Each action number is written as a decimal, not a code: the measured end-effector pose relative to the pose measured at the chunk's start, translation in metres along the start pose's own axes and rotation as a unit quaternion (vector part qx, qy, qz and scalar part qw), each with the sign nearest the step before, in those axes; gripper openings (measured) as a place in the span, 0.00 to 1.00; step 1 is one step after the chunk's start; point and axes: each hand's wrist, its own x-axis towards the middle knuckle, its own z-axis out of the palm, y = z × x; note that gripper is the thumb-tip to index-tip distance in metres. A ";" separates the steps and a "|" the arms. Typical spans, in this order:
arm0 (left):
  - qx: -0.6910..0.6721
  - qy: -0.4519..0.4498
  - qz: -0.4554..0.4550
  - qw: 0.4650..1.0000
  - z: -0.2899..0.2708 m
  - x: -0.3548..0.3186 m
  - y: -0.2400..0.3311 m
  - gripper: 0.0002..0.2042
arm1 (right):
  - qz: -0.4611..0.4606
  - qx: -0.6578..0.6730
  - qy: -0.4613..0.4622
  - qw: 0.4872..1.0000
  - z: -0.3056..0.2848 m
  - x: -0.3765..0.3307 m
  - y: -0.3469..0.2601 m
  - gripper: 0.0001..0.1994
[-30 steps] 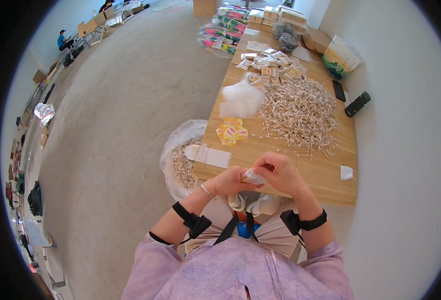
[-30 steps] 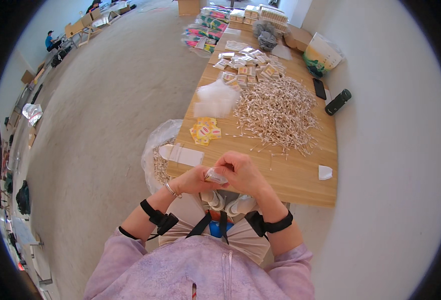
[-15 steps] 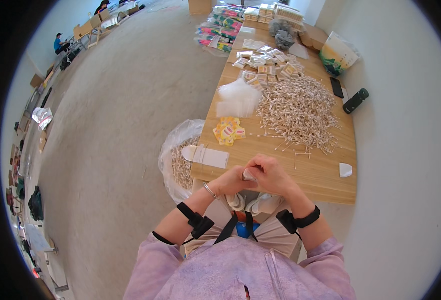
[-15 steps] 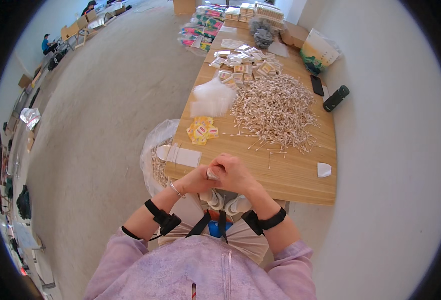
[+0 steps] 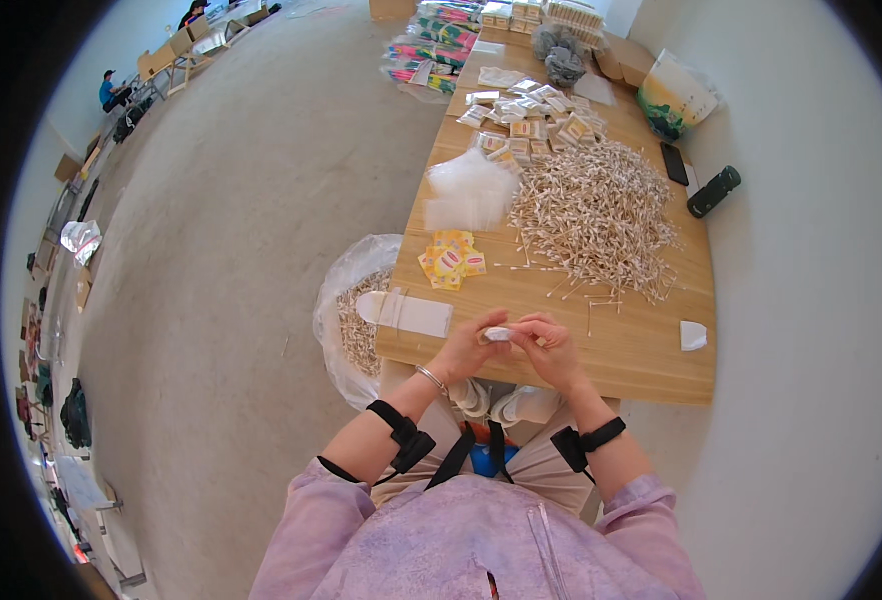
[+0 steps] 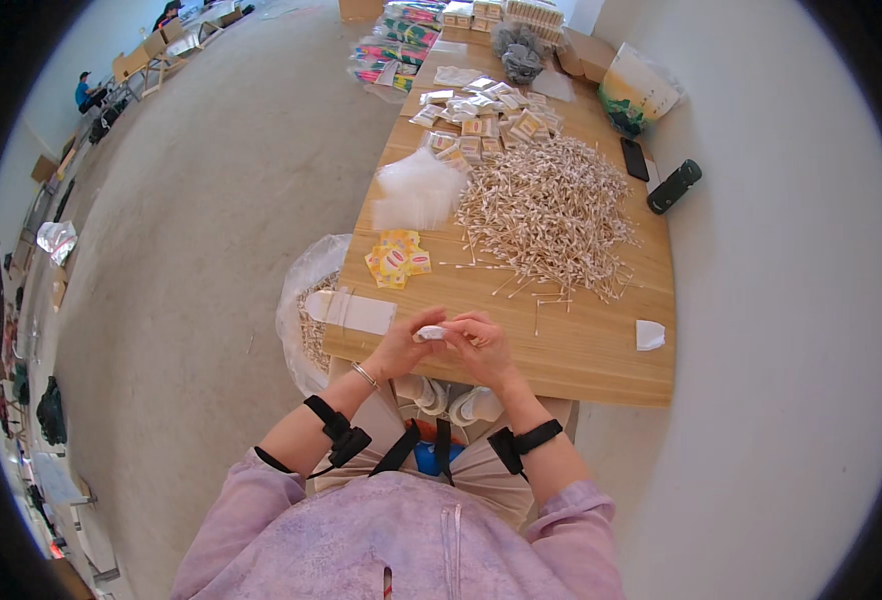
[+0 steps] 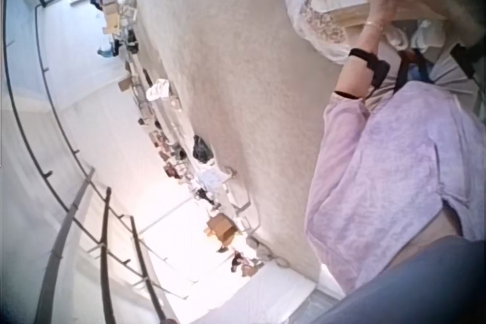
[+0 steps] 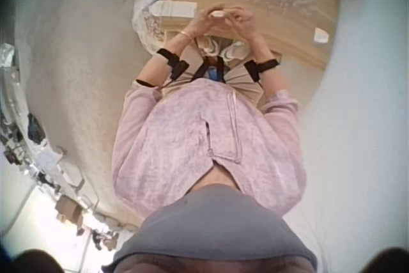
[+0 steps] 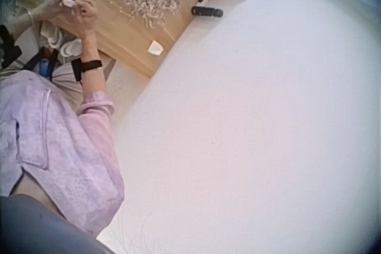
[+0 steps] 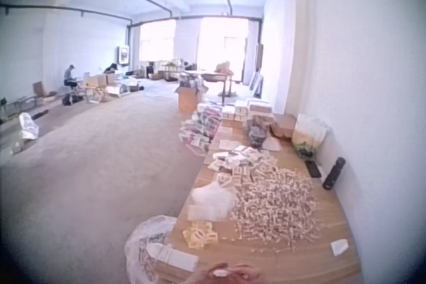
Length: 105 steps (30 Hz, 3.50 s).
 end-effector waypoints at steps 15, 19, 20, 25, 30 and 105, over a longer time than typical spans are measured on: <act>0.003 -0.047 -0.094 0.994 -0.007 0.003 -0.047 0.07 | 0.097 0.028 0.028 0.994 0.014 -0.018 0.071 0.04; -0.009 -0.059 -0.084 0.995 -0.005 0.009 -0.038 0.09 | 0.107 0.050 0.018 0.993 0.005 -0.015 0.070 0.08; 0.010 -0.057 -0.040 0.998 -0.008 0.006 -0.039 0.11 | 0.070 0.017 0.013 0.997 0.004 -0.014 0.065 0.11; 0.051 -0.064 0.022 0.996 -0.005 0.004 -0.037 0.13 | 0.053 0.022 -0.035 0.998 0.003 -0.013 0.049 0.18; 0.233 -0.048 0.073 0.969 -0.003 0.006 -0.027 0.11 | 0.056 0.002 -0.058 0.997 0.000 -0.012 0.052 0.15; 0.406 -0.032 0.320 0.856 -0.016 0.005 -0.010 0.07 | -0.161 -0.304 0.049 0.938 -0.004 -0.016 0.028 0.10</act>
